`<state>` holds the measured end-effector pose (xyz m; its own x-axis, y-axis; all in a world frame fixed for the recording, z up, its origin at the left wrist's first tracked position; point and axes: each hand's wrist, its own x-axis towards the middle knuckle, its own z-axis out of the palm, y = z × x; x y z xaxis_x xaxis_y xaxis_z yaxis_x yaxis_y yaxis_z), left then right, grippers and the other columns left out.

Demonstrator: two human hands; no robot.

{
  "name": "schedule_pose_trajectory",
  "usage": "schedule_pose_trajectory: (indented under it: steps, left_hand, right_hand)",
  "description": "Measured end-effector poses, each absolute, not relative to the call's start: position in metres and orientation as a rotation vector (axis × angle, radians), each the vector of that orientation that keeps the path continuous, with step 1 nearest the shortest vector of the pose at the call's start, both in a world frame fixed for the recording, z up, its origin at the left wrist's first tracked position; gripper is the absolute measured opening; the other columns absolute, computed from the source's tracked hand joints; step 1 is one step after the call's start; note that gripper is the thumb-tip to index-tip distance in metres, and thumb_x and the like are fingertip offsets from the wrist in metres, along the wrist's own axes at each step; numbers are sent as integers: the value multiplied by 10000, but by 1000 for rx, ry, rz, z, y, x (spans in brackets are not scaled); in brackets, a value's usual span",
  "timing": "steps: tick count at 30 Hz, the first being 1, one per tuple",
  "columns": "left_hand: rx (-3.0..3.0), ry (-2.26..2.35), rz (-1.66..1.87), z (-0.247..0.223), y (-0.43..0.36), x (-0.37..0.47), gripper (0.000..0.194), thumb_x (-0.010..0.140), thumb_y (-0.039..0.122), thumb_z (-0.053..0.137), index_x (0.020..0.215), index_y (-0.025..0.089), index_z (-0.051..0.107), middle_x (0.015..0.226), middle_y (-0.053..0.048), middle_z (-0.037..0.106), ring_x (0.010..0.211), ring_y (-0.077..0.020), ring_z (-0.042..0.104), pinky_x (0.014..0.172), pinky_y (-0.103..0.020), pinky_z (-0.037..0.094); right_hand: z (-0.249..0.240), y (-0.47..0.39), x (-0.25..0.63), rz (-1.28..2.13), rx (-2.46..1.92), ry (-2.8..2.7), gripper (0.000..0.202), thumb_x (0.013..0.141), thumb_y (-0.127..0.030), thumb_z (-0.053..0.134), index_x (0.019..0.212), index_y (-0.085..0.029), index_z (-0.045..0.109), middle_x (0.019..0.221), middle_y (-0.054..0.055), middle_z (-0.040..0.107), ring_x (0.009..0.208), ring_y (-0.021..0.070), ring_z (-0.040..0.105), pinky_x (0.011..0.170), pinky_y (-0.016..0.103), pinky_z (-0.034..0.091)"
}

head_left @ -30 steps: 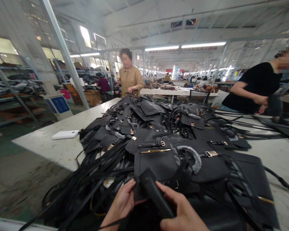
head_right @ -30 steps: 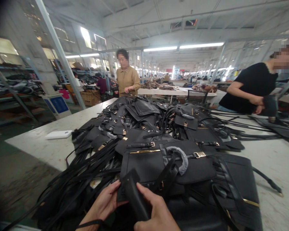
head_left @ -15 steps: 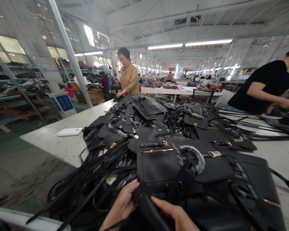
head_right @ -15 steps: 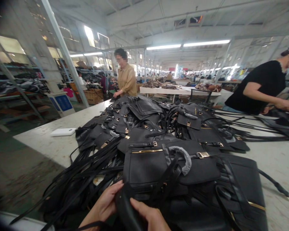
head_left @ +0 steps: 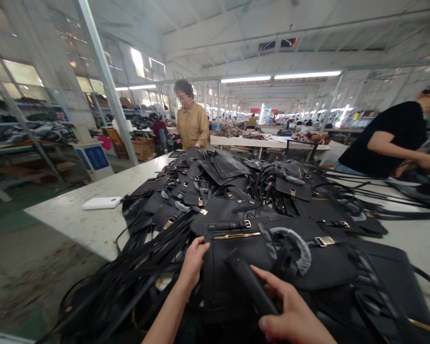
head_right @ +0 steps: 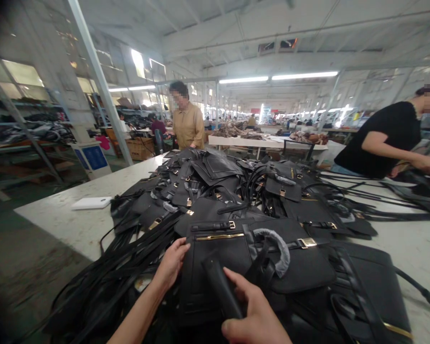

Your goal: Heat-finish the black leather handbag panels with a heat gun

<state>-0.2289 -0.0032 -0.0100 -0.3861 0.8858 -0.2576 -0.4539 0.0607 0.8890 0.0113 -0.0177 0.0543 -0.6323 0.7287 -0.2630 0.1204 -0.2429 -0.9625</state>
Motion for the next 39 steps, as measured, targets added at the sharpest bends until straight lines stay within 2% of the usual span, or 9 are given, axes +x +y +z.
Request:
schedule_pose_trajectory:
  steps: [6, 11, 16, 23, 26, 30, 34, 36, 39]
  left_hand:
    - [541, 1143, 1709, -23, 15, -229, 388, 578, 162, 646, 958, 142, 571, 847, -57, 676, 762, -197, 627, 696, -293, 466]
    - [514, 999, 1665, -30, -1, -220, 423, 616, 128, 635, 1031, 149, 558, 869, -74, 680, 770, -223, 636, 710, -336, 478]
    - [478, 951, 1702, -34, -3, -216, 451, 619, 99, 630, 1056, 180, 552, 901, -57, 680, 807, -218, 633, 721, -323, 483]
    - [461, 1027, 1662, -26, -6, -212, 446, 580, 148, 661, 1020, 182, 589, 931, -48, 677, 836, -228, 625, 717, -302, 481]
    - [428, 1117, 1617, -36, -14, -208, 474, 533, 171, 683, 999, 183, 600, 872, -32, 687, 798, -241, 630, 689, -316, 485]
    - [572, 1414, 1492, -50, -21, -219, 546, 482, 176, 652, 1022, 167, 570, 817, -41, 670, 764, -268, 624, 667, -361, 488]
    - [1127, 1984, 1466, -23, -5, -227, 537, 575, 253, 541, 1105, 179, 505, 963, -63, 578, 916, -267, 560, 836, -416, 421]
    - [1540, 2096, 1361, 1, 16, -217, 459, 646, 280, 483, 1095, 187, 510, 1048, -72, 531, 1015, -258, 498, 918, -415, 355]
    - [1977, 2021, 1003, 26, 54, -187, 388, 709, 239, 412, 1077, 178, 515, 1089, -83, 514, 1061, -229, 459, 945, -376, 316]
  right_hand:
    - [62, 23, -21, 2021, -880, -1595, 788, 550, -79, 592, 1279, -220, 330, 720, -20, 581, 396, 103, 539, 314, 198, 426]
    - [54, 52, -65, 2039, -771, -1641, 765, 528, -91, 624, 1248, -185, 382, 649, -26, 594, 377, 129, 547, 303, 227, 438]
    - [64, 65, -78, 1883, -789, -1574, 808, 576, -141, 617, 1307, -195, 278, 589, -65, 565, 368, 97, 512, 326, 206, 428]
    - [65, 30, -50, 2059, -804, -1606, 783, 522, -70, 610, 1253, -235, 382, 739, -24, 587, 363, 88, 520, 298, 196, 419]
    - [51, 25, -65, 1982, -857, -1583, 830, 488, -59, 614, 1264, -228, 376, 809, 0, 604, 354, 80, 508, 302, 196, 407]
    - [48, 26, -69, 1808, -900, -1477, 857, 478, -42, 608, 1279, -225, 364, 994, 27, 592, 407, 50, 500, 367, 174, 397]
    - [55, 13, -27, 1783, -881, -1325, 859, 454, -2, 584, 1268, -193, 388, 946, 10, 620, 469, 73, 532, 420, 172, 411]
    - [56, 4, 5, 1803, -840, -1279, 865, 440, 7, 596, 1263, -172, 400, 938, 12, 630, 635, 130, 595, 563, 203, 469]
    - [48, -7, 54, 1784, -845, -1237, 862, 474, -88, 684, 1281, -127, 381, 958, 52, 640, 899, 212, 587, 793, 267, 452]
